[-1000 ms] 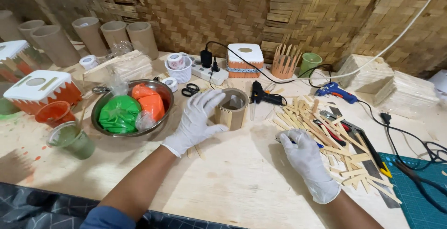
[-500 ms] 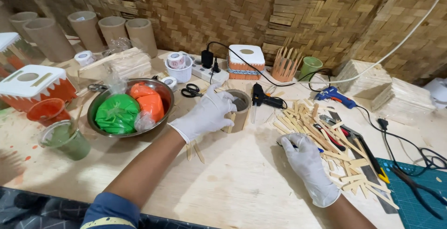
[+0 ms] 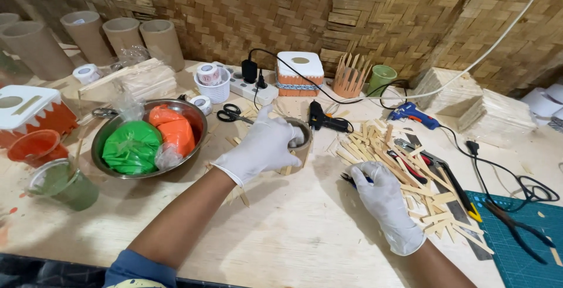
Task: Cutting popsicle sticks to size and gluing them onto a wooden frame to build a small decorative box.
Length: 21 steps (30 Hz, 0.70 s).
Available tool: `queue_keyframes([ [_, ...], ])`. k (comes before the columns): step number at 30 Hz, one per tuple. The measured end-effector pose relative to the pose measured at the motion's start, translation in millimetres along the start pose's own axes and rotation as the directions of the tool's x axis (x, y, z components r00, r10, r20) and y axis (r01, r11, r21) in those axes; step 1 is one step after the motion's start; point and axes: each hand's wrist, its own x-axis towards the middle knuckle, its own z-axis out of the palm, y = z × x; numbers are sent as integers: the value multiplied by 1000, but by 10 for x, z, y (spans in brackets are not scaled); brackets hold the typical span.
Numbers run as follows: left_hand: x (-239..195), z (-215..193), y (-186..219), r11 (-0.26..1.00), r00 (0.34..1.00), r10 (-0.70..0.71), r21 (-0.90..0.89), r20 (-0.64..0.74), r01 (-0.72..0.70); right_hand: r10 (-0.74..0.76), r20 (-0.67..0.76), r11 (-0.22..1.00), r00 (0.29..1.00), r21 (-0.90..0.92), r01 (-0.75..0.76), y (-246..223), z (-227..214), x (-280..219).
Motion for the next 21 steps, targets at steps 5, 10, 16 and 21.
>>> queue_keyframes([
  [5,-18,-15,223,924,755,82,-234,-650,-302,-30,34,999,999,-23,31,-19,-13,-44],
  [10,-408,578,1018,798,651,379,-125,-657,-590,-31,94,996,995,-84,39,94,63,-15],
  [16,-571,847,1218,466,280,763,195,-583,-863,-31,140,994,990,-104,46,43,60,-16],
  [21,-521,974,1117,558,451,679,9,-580,-830,-12,160,996,987,-87,26,-9,98,-9],
])
